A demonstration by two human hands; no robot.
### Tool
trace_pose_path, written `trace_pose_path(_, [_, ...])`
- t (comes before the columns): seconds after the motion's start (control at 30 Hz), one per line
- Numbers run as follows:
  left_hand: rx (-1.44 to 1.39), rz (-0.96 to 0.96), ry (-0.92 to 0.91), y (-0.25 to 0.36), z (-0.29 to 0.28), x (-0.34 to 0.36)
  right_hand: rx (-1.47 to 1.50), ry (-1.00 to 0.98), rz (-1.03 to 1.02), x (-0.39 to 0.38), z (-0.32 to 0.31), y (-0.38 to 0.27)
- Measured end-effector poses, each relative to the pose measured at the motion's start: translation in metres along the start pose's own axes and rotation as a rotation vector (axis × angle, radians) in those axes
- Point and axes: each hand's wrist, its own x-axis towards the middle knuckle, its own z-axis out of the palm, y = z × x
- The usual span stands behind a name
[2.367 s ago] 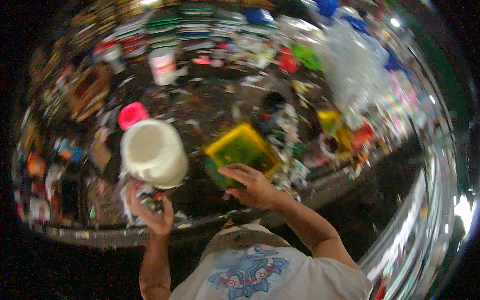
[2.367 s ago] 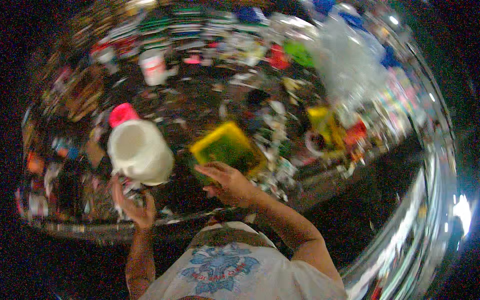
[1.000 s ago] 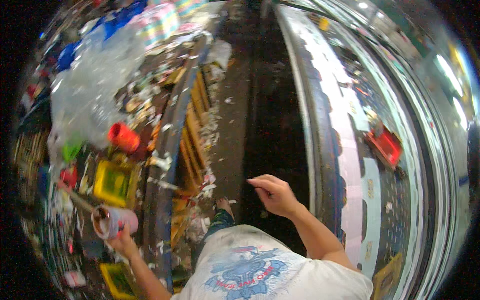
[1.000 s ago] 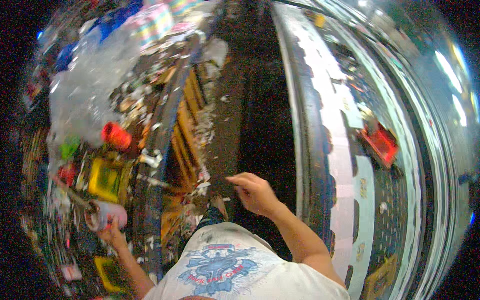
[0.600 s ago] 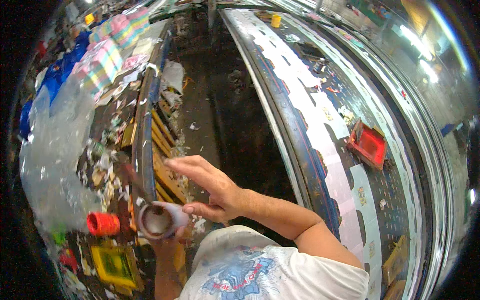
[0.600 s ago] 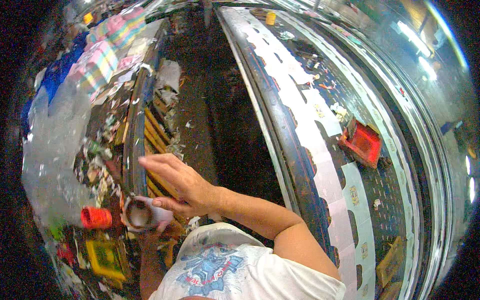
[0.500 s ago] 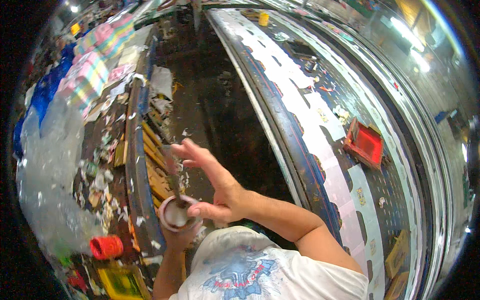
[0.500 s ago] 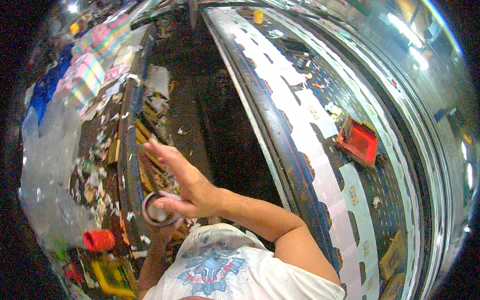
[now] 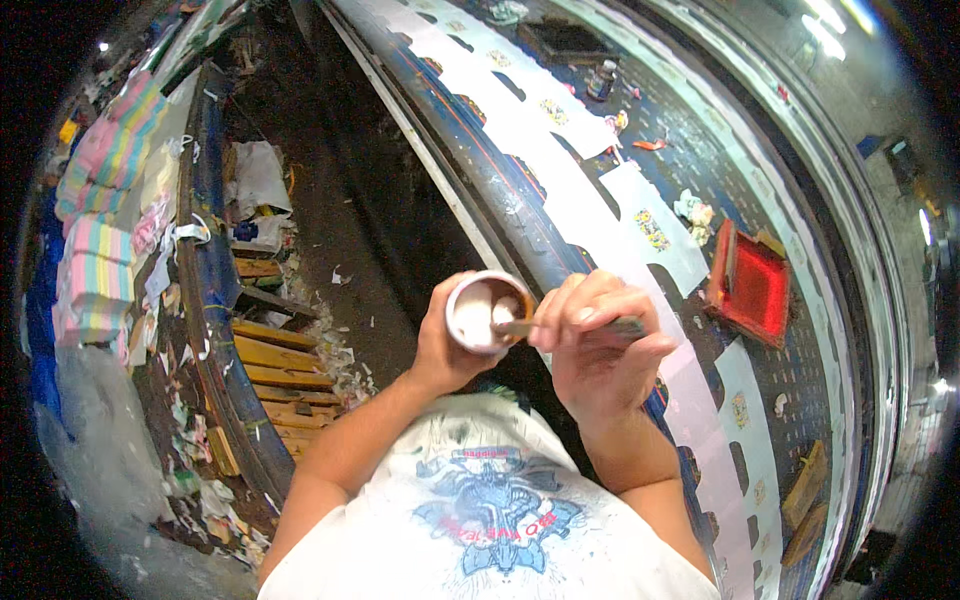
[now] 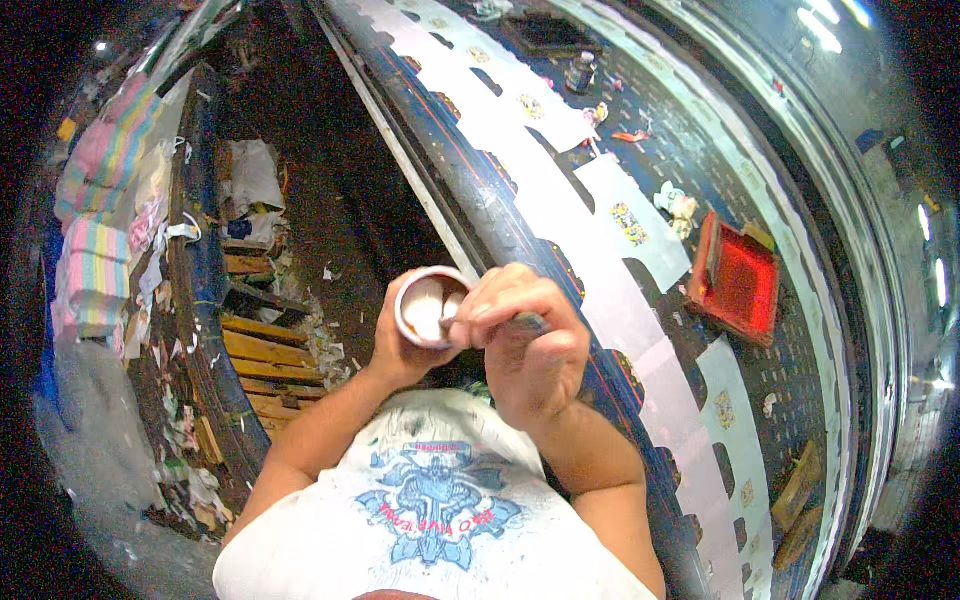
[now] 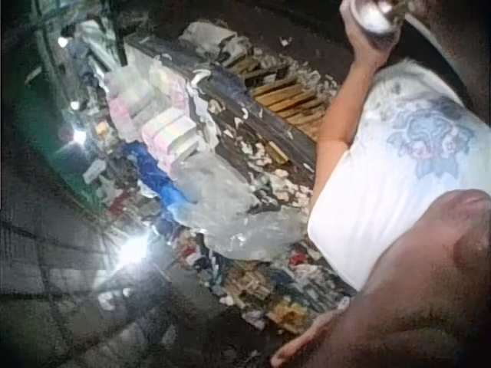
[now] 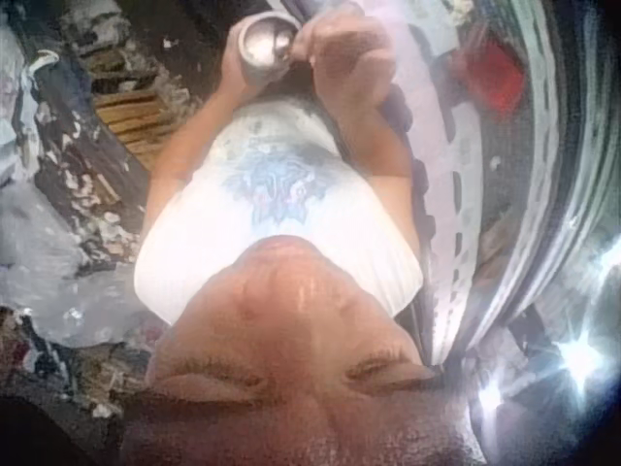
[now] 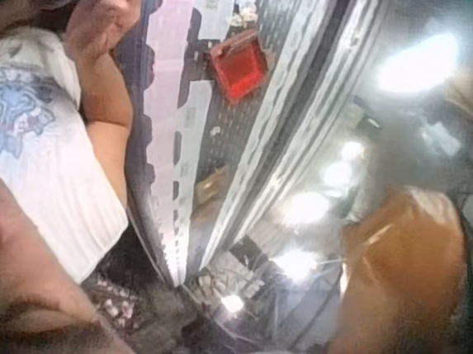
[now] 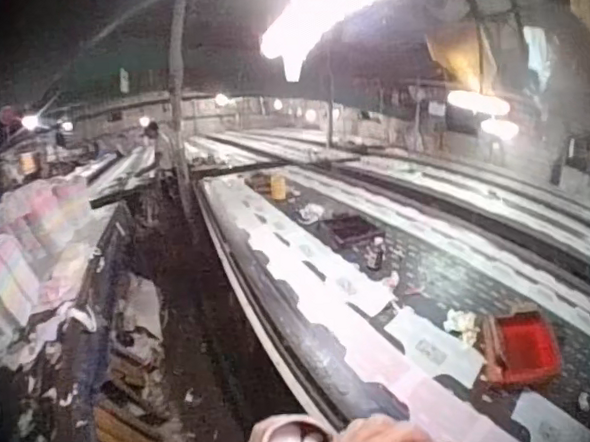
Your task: The person mixes paint in a small container using a stick, adds more paint from a bottle, and stirs again. The person then pours the mixed paint into a larger container and continues stirring.
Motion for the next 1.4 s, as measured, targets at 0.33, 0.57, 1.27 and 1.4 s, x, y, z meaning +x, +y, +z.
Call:
trace_pose_path(0.33, [-0.154,0.058,-0.339,-0.066,-0.012,0.186,-0.267,0.081,-0.103,0.137,-0.036,0.075])
trace_pose_path(0.57, [-0.284,-0.003,-0.636,-0.135,-0.029,0.274,-0.246,0.324,-0.226,0.173,-0.047,0.136])
trace_pose_path(1.27, [-0.471,0.148,-0.996,-0.237,-0.037,0.345,-0.830,0.669,-0.294,0.206,0.002,0.238])
trace_pose_path(1.4, [-0.408,0.186,-0.982,-0.238,-0.039,0.348,-0.571,0.612,-0.234,0.206,0.010,0.260])
